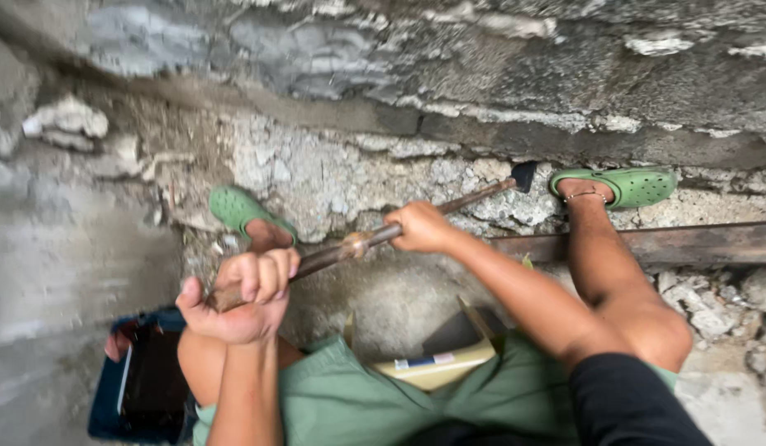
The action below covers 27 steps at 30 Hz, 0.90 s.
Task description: The person sits on the ground and uses a long-handled hoe to scrape and chip the concrete floor along the base of a rough concrete wall, working the blade back and forth across the surface and repositioning their grip between strokes.
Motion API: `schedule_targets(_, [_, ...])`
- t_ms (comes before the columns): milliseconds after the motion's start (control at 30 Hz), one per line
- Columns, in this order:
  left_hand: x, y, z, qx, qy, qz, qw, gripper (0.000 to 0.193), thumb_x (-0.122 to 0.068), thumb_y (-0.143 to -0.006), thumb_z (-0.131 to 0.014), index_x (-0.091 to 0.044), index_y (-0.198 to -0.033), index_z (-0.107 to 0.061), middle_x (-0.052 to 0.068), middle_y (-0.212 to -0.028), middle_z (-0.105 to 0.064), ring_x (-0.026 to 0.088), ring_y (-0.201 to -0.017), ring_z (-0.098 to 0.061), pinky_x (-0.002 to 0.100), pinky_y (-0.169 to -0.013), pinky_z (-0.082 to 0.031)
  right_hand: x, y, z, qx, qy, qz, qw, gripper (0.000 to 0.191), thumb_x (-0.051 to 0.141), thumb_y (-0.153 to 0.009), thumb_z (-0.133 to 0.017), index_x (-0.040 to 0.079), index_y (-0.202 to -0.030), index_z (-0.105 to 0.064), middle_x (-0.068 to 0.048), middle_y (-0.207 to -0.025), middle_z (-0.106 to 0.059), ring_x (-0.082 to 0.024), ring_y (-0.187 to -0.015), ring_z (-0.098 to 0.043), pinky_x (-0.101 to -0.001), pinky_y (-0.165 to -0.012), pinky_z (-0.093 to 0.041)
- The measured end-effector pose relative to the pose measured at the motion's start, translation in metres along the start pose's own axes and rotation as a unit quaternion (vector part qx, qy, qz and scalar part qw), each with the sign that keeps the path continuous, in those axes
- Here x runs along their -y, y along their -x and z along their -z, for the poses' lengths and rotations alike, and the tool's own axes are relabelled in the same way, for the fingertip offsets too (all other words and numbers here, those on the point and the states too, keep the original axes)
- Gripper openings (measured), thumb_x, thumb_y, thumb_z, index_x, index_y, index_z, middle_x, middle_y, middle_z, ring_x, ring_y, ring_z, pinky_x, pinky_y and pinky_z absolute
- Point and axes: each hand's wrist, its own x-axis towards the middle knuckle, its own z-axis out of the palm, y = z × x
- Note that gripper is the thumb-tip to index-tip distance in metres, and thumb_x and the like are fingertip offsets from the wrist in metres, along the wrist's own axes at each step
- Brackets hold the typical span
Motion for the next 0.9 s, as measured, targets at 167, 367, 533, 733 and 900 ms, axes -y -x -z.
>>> schedule_targets(167, [0.001,-0.004,-0.005,0.139,-0.034,0.011,0.990,0.058,-0.067,-0.089,-0.043,-0.015,-0.064,-0.036,0.001,-0.055,-0.037,0.020,-0.055,-0.034,0.037,-0.071,-0.034,-0.020,0.000,0.025,0.221,-0.010,0.014,0.975,0.018,0.026,-0.071,-0.075,0.011,-0.080,-0.071,-0.012,-0.064,-0.067,-0.034,-0.062,-0.068,-0.0463,-0.061,-0.052])
schedule_targets(367, [0.015,0.006,-0.015,-0.074,0.046,-0.049,0.995,0.074,-0.077,-0.096,-0.029,-0.013,-0.061,-0.034,0.001,-0.054,-0.035,0.019,-0.055,-0.033,0.034,-0.070,-0.032,0.023,0.009,-0.030,-0.405,0.014,0.044,0.913,0.027,0.012,-0.084,-0.079,0.011,-0.068,-0.058,-0.010,-0.065,-0.063,-0.033,-0.064,-0.064,-0.0453,-0.064,-0.045])
schedule_targets(533, [0.009,0.005,-0.009,-0.111,0.063,-0.039,0.991,0.072,-0.076,-0.098,-0.029,-0.013,-0.062,-0.035,0.001,-0.052,-0.035,0.020,-0.053,-0.035,0.035,-0.070,-0.033,0.033,0.002,-0.047,-0.428,0.000,0.024,0.903,0.015,0.006,-0.073,-0.073,0.013,-0.071,-0.059,-0.009,-0.070,-0.066,-0.032,-0.068,-0.066,-0.0435,-0.067,-0.047])
schedule_targets(733, [0.000,-0.007,-0.018,0.143,-0.059,0.015,0.988,0.058,-0.068,-0.082,-0.050,-0.017,-0.059,-0.035,0.001,-0.050,-0.041,0.021,-0.049,-0.036,0.037,-0.066,-0.035,-0.005,0.016,0.021,0.077,0.003,0.007,0.997,0.016,0.019,-0.067,-0.074,0.013,-0.081,-0.074,-0.012,-0.070,-0.069,-0.034,-0.066,-0.068,-0.0459,-0.063,-0.052])
schedule_targets(900, [0.001,-0.017,-0.041,0.234,-0.070,0.015,0.970,0.058,-0.066,-0.079,-0.052,-0.017,-0.056,-0.033,0.003,-0.046,-0.045,0.022,-0.041,-0.035,0.037,-0.057,-0.034,0.030,0.018,0.056,0.147,-0.056,0.030,0.987,0.021,0.023,-0.067,-0.078,0.015,-0.086,-0.077,-0.012,-0.070,-0.070,-0.032,-0.064,-0.069,-0.0450,-0.062,-0.052])
